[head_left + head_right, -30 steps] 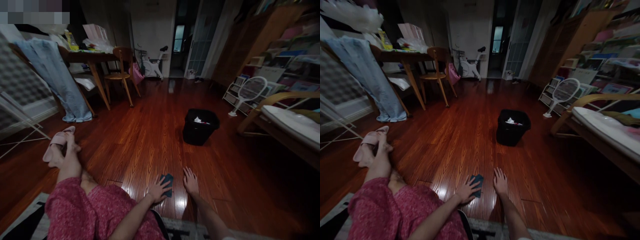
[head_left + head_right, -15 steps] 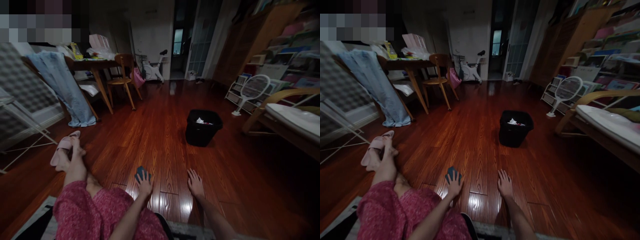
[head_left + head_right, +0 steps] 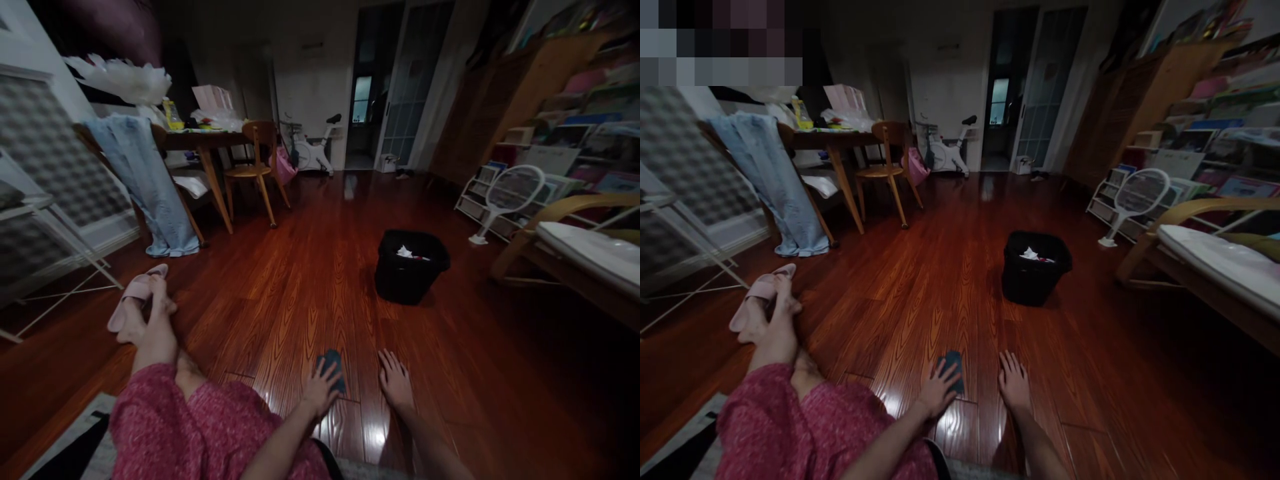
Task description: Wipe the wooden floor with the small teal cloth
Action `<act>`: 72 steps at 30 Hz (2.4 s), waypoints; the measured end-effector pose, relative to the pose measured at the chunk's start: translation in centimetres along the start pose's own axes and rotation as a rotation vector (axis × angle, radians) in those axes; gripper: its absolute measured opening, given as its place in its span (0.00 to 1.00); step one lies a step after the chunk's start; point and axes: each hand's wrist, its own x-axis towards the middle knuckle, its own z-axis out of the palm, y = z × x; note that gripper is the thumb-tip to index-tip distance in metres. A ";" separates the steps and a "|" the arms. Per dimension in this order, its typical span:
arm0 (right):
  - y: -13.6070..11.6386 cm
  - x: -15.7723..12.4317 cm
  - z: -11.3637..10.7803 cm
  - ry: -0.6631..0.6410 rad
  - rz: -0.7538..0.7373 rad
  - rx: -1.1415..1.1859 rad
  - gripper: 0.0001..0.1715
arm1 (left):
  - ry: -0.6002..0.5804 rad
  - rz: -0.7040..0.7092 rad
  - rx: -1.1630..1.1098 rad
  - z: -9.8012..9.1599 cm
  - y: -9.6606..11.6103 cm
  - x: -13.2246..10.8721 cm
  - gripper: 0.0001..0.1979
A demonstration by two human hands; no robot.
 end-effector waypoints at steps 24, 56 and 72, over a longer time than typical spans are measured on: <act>0.2 0.0 0.2 -0.007 -0.003 0.007 0.32 | -0.162 0.384 -0.028 3.0 2.1 0.3 0.30; 0.2 0.1 0.2 -0.021 0.004 0.009 0.33 | 0.044 -0.368 -0.030 -2.3 -1.4 -1.1 0.30; 0.2 0.0 0.3 -0.003 -0.008 0.009 0.33 | -0.285 0.155 -0.088 3.0 3.8 -2.3 0.39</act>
